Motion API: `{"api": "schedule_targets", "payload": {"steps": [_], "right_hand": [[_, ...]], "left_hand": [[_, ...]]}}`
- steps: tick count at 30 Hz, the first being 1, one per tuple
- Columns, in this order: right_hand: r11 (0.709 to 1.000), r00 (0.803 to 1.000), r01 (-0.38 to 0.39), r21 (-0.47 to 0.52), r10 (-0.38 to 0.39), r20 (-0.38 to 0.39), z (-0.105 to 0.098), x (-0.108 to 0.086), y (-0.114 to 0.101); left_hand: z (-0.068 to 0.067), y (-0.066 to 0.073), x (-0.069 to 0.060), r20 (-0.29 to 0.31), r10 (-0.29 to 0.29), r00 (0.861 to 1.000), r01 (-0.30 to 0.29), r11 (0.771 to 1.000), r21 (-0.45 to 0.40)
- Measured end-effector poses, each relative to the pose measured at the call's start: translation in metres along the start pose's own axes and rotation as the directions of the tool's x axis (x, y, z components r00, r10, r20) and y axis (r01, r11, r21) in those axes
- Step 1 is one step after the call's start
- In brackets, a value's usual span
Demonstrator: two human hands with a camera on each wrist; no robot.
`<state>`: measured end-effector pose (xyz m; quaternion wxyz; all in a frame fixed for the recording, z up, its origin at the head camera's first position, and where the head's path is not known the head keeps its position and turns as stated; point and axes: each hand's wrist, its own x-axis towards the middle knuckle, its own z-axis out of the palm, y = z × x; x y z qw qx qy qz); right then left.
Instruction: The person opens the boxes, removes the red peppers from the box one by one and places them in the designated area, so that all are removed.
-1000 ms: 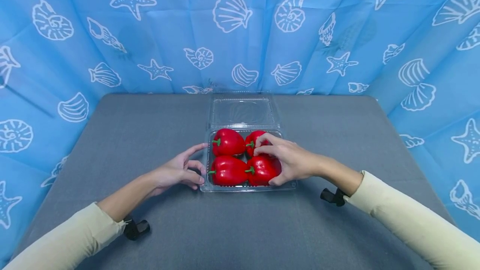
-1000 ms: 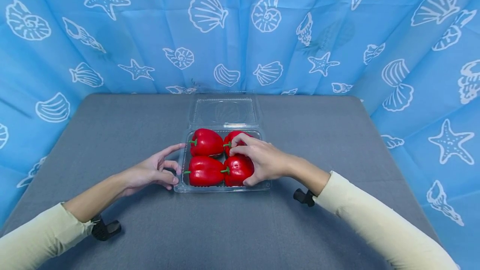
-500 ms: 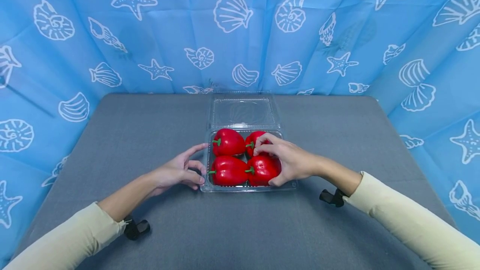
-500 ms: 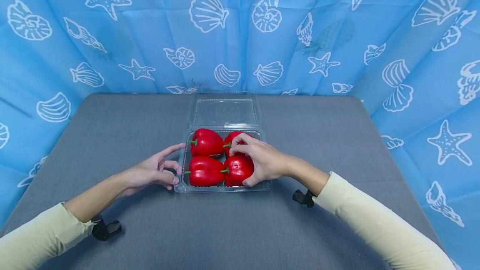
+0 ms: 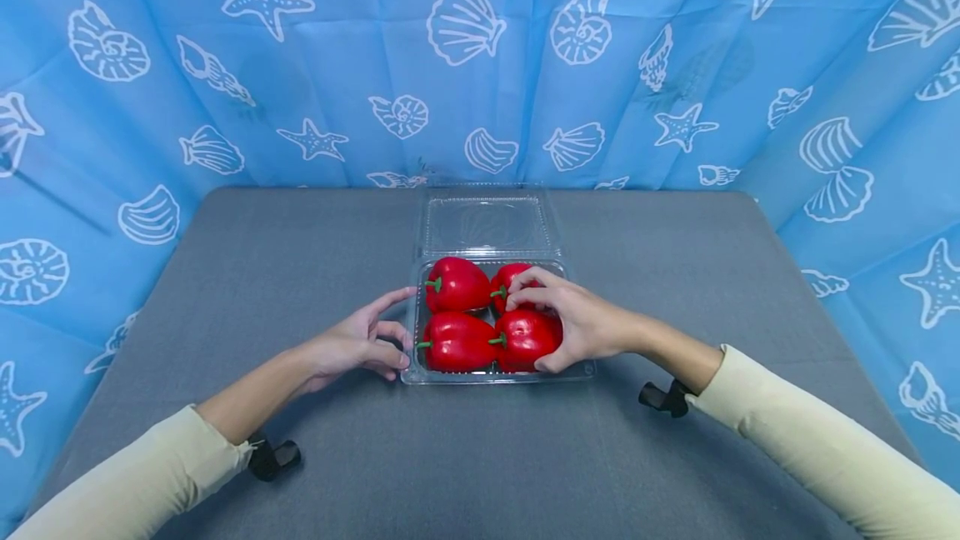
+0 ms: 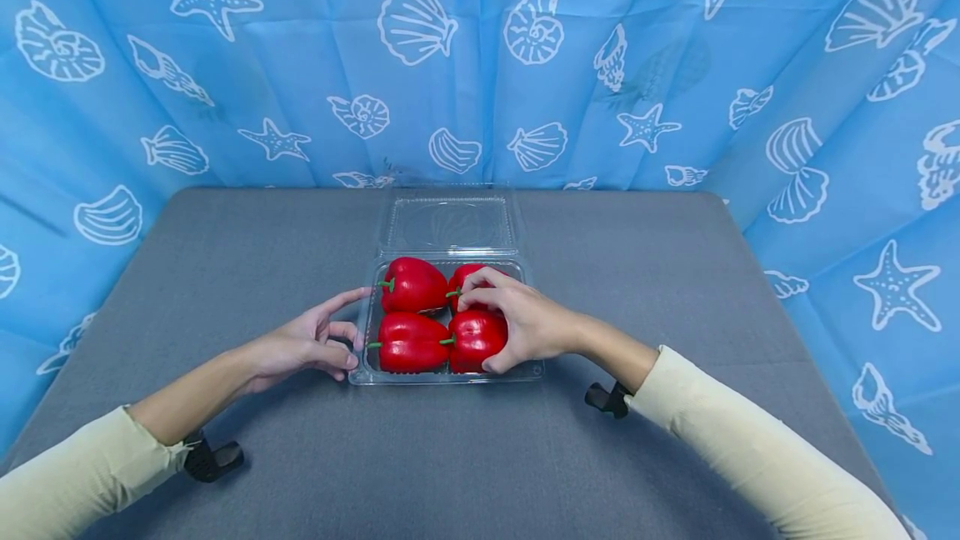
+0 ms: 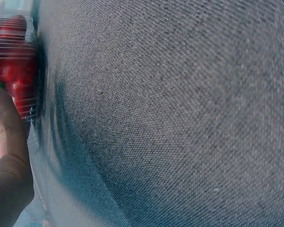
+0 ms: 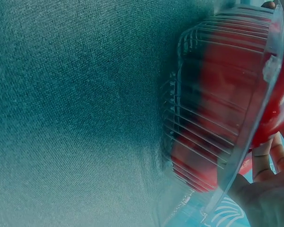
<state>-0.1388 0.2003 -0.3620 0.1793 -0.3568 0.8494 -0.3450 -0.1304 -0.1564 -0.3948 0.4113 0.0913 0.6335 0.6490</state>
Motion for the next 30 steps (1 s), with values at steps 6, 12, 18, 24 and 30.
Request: {"api": "schedule_targets", "payload": {"steps": [6, 12, 18, 24, 30], "right_hand": [[0.999, 1.0, 0.001, 0.038, -0.001, 0.002, -0.001, 0.0, 0.001], [0.996, 1.0, -0.002, 0.084, 0.002, -0.003, -0.004, -0.001, 0.001], [0.992, 1.0, -0.002, 0.129, 0.004, -0.014, -0.009, -0.003, -0.002], [0.982, 1.0, -0.022, 0.186, 0.021, 0.007, -0.022, -0.008, -0.006], [0.982, 1.0, -0.03, 0.185, 0.029, 0.006, -0.037, -0.014, -0.009]], "left_hand": [[0.0, 0.0, 0.0, 0.004, 0.003, 1.0, -0.003, 1.0, -0.001], [0.0, 0.0, 0.0, 0.005, 0.004, 1.0, -0.004, 1.0, -0.001], [0.001, 0.0, -0.001, 0.006, 0.01, 1.0, -0.01, 1.0, -0.002], [0.0, -0.001, -0.001, 0.003, 0.011, 1.0, -0.011, 1.0, 0.001], [0.0, -0.001, 0.0, -0.003, 0.004, 1.0, -0.004, 1.0, 0.002]]}}
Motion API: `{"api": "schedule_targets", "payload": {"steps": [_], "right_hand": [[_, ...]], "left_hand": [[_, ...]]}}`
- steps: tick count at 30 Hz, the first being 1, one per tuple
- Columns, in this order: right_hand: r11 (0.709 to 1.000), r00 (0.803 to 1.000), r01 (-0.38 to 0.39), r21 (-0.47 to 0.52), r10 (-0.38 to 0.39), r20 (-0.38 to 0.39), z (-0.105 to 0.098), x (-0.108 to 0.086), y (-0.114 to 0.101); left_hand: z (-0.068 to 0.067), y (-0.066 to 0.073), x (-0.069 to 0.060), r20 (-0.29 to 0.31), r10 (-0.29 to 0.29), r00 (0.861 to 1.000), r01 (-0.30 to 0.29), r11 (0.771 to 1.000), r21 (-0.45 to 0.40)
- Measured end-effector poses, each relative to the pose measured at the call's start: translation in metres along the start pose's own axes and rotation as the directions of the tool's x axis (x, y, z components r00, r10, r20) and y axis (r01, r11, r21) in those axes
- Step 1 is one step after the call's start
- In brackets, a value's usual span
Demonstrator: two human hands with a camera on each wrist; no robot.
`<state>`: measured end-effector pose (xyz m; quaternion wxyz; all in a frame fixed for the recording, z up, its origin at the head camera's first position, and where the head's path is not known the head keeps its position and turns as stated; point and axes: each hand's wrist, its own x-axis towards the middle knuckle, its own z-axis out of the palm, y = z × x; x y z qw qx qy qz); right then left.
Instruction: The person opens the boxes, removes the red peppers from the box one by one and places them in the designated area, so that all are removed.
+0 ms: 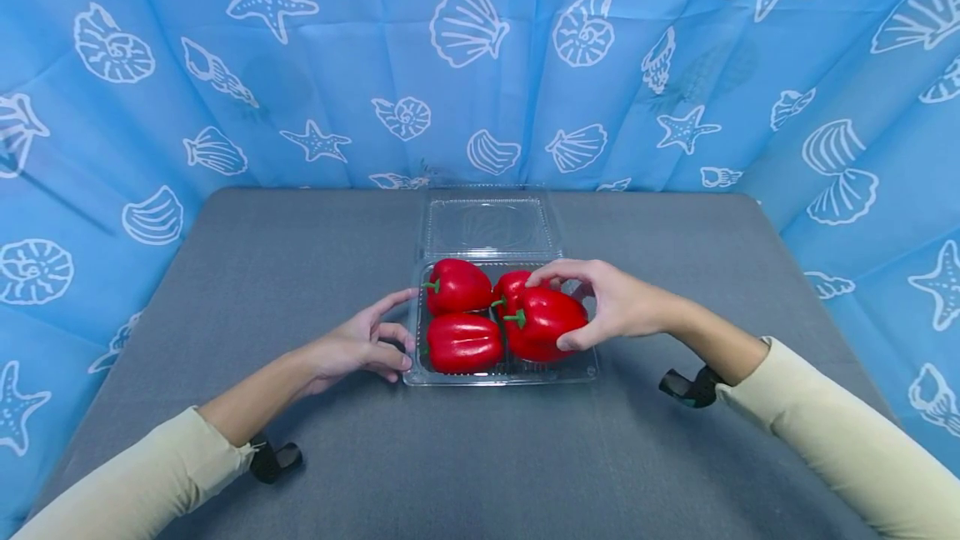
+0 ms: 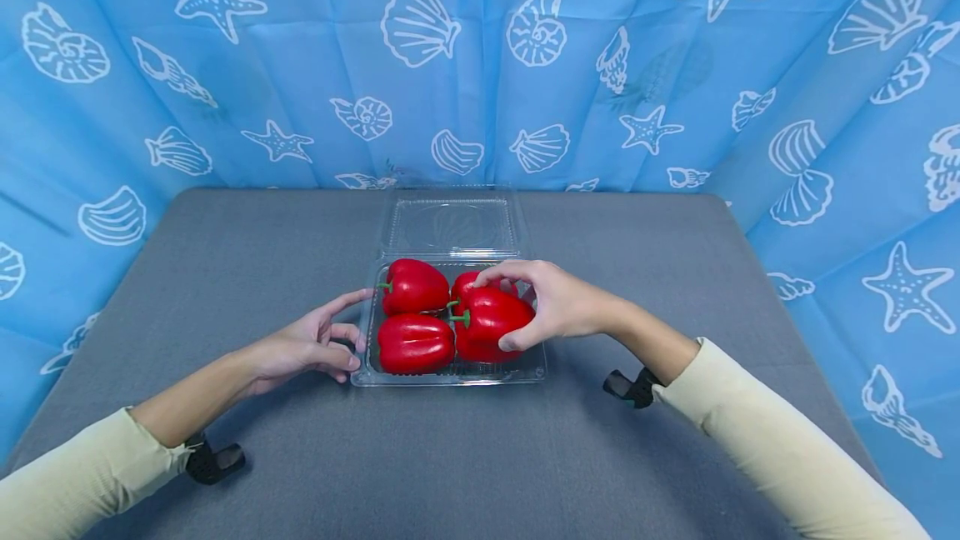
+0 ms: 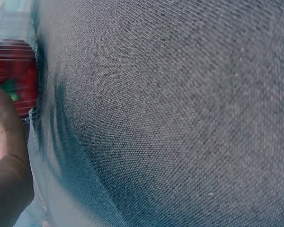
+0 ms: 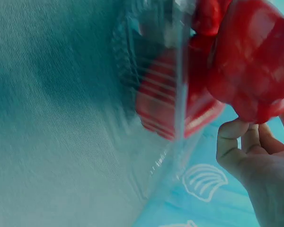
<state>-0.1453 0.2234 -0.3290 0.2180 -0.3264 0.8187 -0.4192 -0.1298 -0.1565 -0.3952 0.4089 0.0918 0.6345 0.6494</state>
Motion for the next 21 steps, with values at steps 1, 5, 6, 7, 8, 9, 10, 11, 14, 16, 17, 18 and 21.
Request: {"api": "schedule_targets", "payload": {"steps": [1, 5, 6, 7, 8, 9, 10, 11, 14, 16, 17, 18, 21], "right_hand": [[1.0, 1.0, 0.002, -0.005, -0.002, -0.009, -0.003, -0.001, -0.001], [0.998, 0.998, 0.018, -0.062, -0.022, -0.06, -0.014, -0.004, -0.003], [0.996, 0.997, 0.019, -0.082, -0.025, -0.079, -0.017, -0.004, -0.004], [0.994, 0.994, 0.019, -0.105, -0.03, -0.101, -0.02, -0.005, -0.004], [0.992, 0.992, 0.019, -0.128, -0.035, -0.124, -0.023, -0.006, -0.004], [0.989, 0.988, 0.019, -0.146, -0.041, -0.148, -0.026, -0.006, -0.004], [0.987, 0.984, 0.018, -0.162, -0.046, -0.173, -0.029, -0.007, -0.004], [0.985, 0.979, 0.014, -0.172, -0.049, -0.2, -0.033, -0.008, -0.003], [0.98, 0.959, -0.009, -0.201, -0.049, -0.28, -0.04, -0.011, 0.0], [0.978, 0.943, -0.029, -0.208, -0.042, -0.33, -0.044, -0.013, 0.004], [0.976, 0.935, -0.044, -0.213, -0.035, -0.354, -0.046, -0.014, 0.005], [0.974, 0.926, -0.06, -0.221, -0.028, -0.376, -0.048, -0.014, 0.007], [0.965, 0.898, -0.099, -0.244, -0.018, -0.439, -0.052, -0.016, 0.013]], "left_hand": [[0.0, 0.0, 0.0, 0.0, 0.0, 1.0, 0.0, 1.0, 0.001], [0.0, 0.001, 0.0, -0.001, -0.003, 1.0, 0.003, 1.0, 0.001], [0.0, 0.001, 0.0, -0.001, -0.003, 1.0, 0.003, 1.0, 0.0], [0.0, 0.001, 0.0, -0.001, -0.003, 1.0, 0.003, 1.0, -0.001], [0.0, 0.001, 0.0, -0.003, -0.004, 1.0, 0.004, 1.0, -0.002], [0.0, 0.001, 0.0, -0.004, -0.005, 1.0, 0.005, 1.0, -0.003], [0.0, 0.001, 0.0, -0.006, -0.006, 1.0, 0.006, 1.0, -0.004], [0.0, 0.001, 0.0, -0.007, -0.006, 1.0, 0.006, 1.0, -0.003], [0.0, 0.001, 0.001, -0.01, -0.008, 1.0, 0.008, 1.0, -0.004], [0.0, 0.001, 0.001, -0.009, -0.007, 1.0, 0.007, 1.0, -0.002], [0.0, 0.001, 0.001, -0.008, -0.006, 1.0, 0.006, 1.0, -0.002], [0.0, 0.0, 0.001, -0.006, -0.006, 1.0, 0.006, 1.0, -0.002], [0.0, 0.0, 0.001, -0.002, -0.003, 1.0, 0.003, 1.0, -0.005]]}}
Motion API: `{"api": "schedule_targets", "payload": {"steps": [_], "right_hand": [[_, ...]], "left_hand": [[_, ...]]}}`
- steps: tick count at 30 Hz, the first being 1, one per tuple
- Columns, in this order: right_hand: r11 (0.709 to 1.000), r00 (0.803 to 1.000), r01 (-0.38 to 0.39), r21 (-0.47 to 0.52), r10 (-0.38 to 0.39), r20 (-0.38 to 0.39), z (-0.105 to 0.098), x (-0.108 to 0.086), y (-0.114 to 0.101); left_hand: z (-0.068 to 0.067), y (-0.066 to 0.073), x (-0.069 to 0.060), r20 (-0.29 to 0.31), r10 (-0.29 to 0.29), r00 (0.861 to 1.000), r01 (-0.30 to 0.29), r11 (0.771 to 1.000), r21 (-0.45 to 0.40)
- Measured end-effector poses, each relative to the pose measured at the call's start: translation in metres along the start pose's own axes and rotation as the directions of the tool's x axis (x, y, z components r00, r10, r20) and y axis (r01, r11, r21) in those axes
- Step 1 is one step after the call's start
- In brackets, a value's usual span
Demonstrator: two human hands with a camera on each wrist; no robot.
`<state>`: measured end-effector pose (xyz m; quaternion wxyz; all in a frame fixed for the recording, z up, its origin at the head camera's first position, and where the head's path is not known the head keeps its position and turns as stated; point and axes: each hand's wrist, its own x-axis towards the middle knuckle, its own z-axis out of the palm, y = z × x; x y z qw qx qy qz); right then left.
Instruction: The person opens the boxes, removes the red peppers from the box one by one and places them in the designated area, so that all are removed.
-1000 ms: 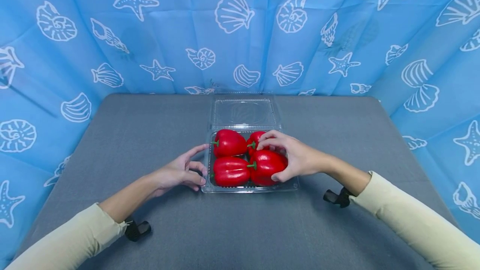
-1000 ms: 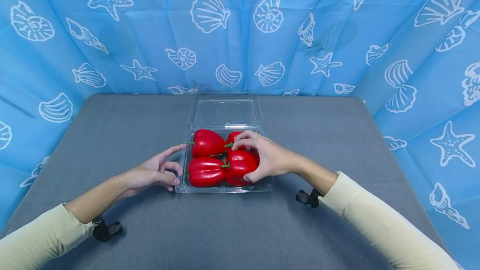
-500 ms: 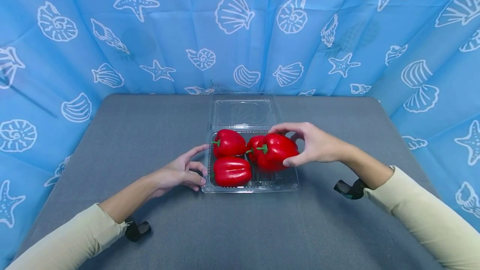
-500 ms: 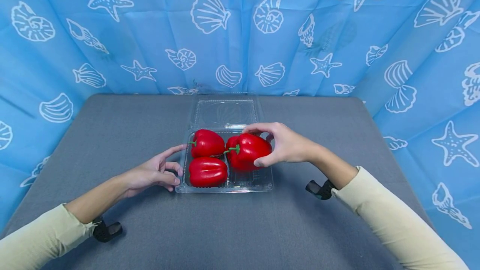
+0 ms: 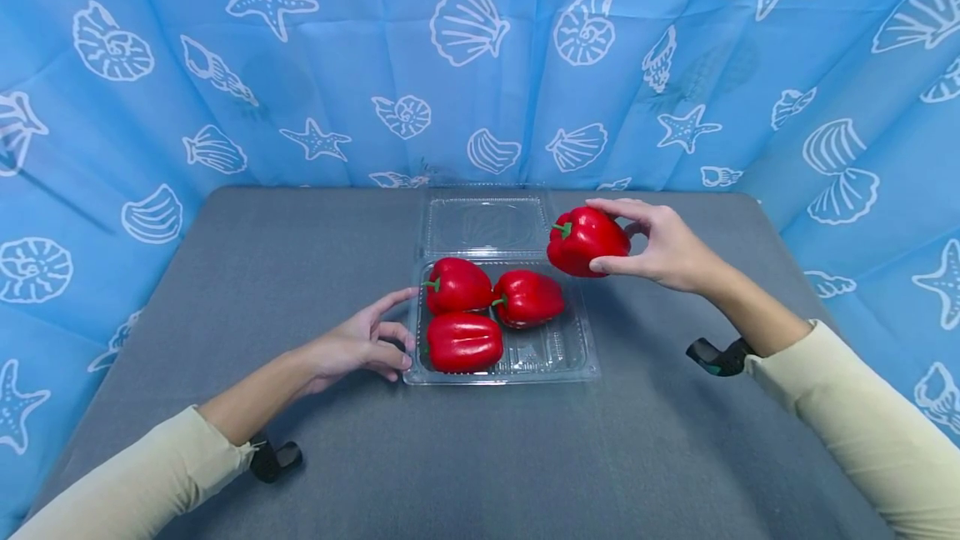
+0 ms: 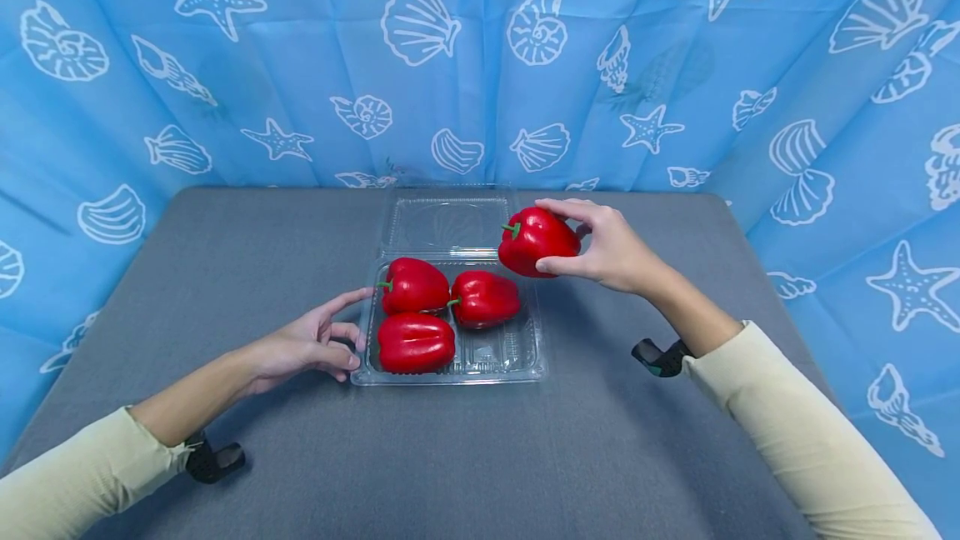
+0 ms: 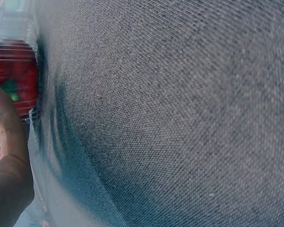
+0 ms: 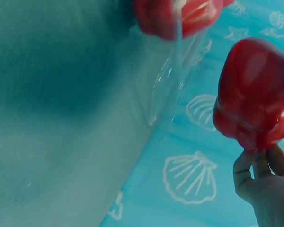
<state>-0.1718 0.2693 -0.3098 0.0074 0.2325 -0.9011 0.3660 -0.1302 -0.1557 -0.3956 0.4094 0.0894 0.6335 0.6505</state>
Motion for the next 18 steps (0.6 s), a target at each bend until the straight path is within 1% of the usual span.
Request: {"api": "schedule_targets", "payload": {"steps": [5, 9, 11, 14, 18], "right_hand": [[0.998, 0.994, -0.035, -0.05, 0.029, -0.105, -0.004, 0.002, 0.014], [0.994, 0.98, -0.091, -0.059, 0.079, -0.185, -0.008, 0.001, 0.026], [0.991, 0.972, -0.119, -0.068, 0.102, -0.211, -0.01, 0.001, 0.032], [0.983, 0.967, -0.159, -0.09, 0.137, -0.215, -0.012, 0.0, 0.04], [0.97, 0.968, -0.209, -0.122, 0.187, -0.17, -0.015, -0.002, 0.051]], "left_hand": [[0.0, 0.0, -0.001, 0.003, 0.0, 1.0, 0.0, 1.0, -0.007], [0.001, 0.001, -0.001, 0.002, 0.002, 1.0, -0.002, 1.0, -0.001], [0.001, 0.001, -0.001, 0.001, 0.003, 1.0, -0.003, 1.0, 0.004], [0.001, 0.0, 0.0, 0.001, 0.009, 1.0, -0.009, 1.0, 0.007], [0.001, 0.0, 0.0, 0.006, 0.017, 1.0, -0.017, 1.0, 0.008]]}}
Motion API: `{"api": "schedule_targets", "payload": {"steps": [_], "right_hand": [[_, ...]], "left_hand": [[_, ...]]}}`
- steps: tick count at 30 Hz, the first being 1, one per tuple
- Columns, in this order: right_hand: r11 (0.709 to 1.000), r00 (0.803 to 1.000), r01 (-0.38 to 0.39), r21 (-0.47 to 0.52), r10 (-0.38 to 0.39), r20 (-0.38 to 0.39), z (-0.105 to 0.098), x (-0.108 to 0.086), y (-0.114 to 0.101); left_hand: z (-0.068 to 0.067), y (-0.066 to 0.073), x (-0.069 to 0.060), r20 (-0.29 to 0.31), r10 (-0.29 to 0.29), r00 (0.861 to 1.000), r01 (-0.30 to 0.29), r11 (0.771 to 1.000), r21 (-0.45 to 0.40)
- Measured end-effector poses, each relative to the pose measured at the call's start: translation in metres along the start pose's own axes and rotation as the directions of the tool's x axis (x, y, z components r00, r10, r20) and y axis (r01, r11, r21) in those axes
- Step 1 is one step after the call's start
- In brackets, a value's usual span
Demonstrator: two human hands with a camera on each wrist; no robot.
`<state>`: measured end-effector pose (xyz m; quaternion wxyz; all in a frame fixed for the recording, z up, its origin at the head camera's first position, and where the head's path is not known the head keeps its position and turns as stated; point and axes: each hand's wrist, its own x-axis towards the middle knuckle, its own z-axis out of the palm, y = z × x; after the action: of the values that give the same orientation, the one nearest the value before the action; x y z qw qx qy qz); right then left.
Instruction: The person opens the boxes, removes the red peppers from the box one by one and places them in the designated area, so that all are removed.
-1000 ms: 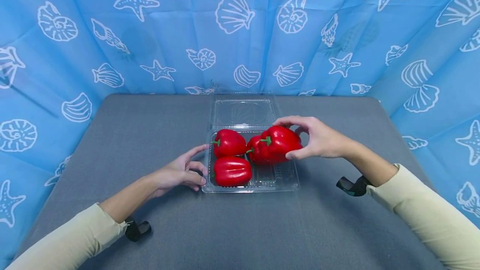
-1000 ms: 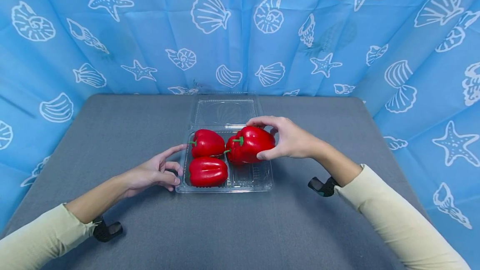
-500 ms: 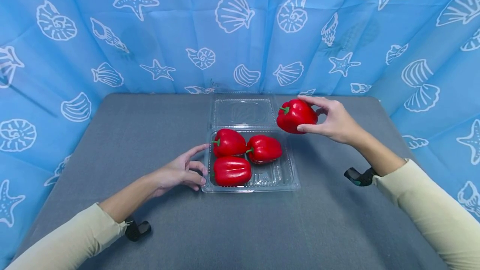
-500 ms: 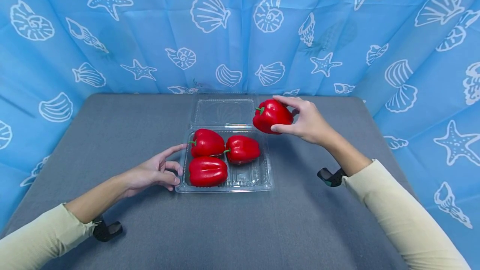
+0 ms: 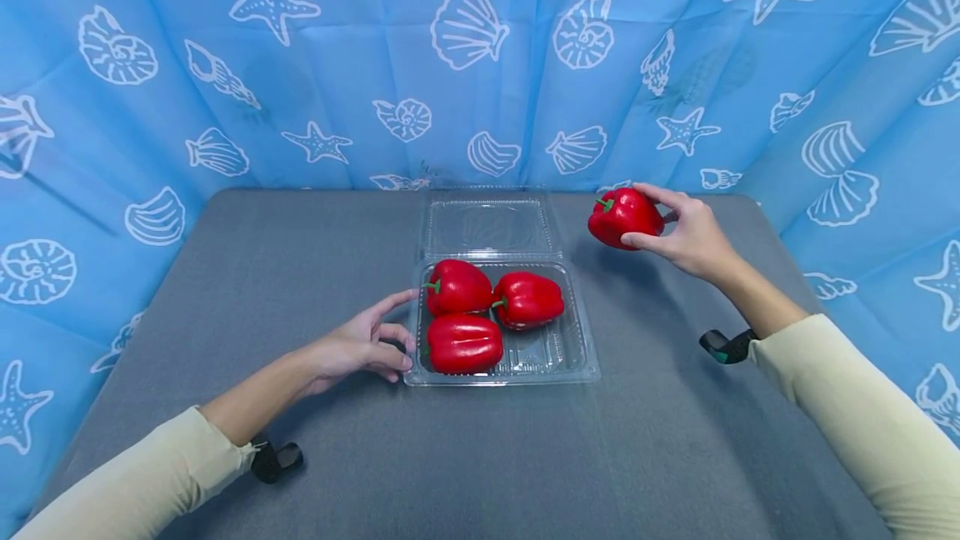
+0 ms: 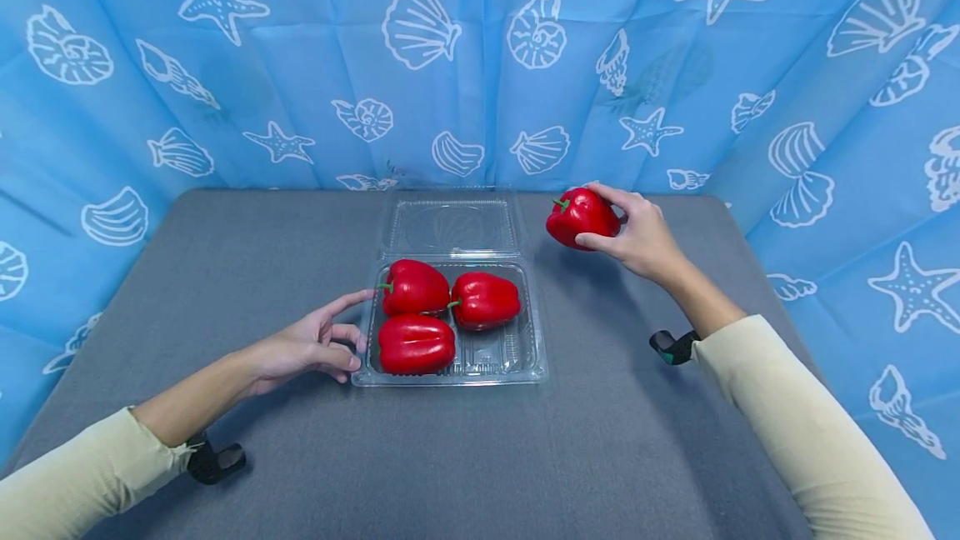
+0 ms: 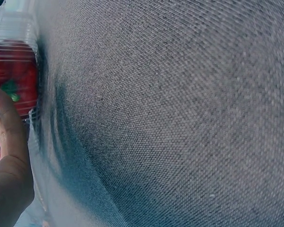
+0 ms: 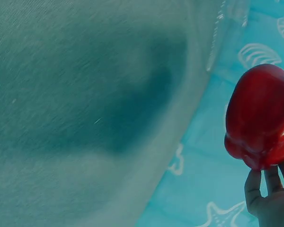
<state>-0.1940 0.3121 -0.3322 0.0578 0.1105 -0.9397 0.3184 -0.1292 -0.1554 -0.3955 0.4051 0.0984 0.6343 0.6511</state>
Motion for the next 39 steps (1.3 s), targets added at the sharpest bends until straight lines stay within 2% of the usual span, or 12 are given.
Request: {"api": "schedule_targets", "payload": {"steps": [5, 11, 19, 25, 33, 39], "right_hand": [[0.999, 0.997, -0.021, -0.027, 0.023, 0.067, 0.0, 0.003, 0.015], [0.999, 0.991, -0.04, -0.002, 0.04, 0.128, -0.002, 0.005, 0.032], [0.996, 0.971, -0.087, 0.014, 0.081, 0.225, -0.001, 0.005, 0.045], [0.993, 0.965, -0.116, 0.012, 0.11, 0.237, 0.002, 0.006, 0.053], [0.993, 0.971, -0.122, 0.011, 0.117, 0.206, 0.006, 0.009, 0.063], [0.988, 0.967, -0.155, 0.021, 0.147, 0.209, 0.008, 0.01, 0.067]], "left_hand": [[0.0, 0.0, -0.001, 0.003, -0.003, 1.0, 0.003, 1.0, 0.001], [-0.001, -0.001, -0.001, 0.002, -0.012, 1.0, 0.012, 1.0, 0.001], [0.001, -0.001, -0.001, 0.002, -0.011, 1.0, 0.011, 1.0, -0.014], [0.0, -0.002, 0.0, 0.007, -0.009, 1.0, 0.009, 1.0, -0.022], [0.001, -0.001, 0.002, -0.027, -0.021, 0.999, 0.021, 1.0, 0.002], [0.0, -0.001, 0.002, -0.034, -0.027, 0.999, 0.027, 1.0, 0.001]]}}
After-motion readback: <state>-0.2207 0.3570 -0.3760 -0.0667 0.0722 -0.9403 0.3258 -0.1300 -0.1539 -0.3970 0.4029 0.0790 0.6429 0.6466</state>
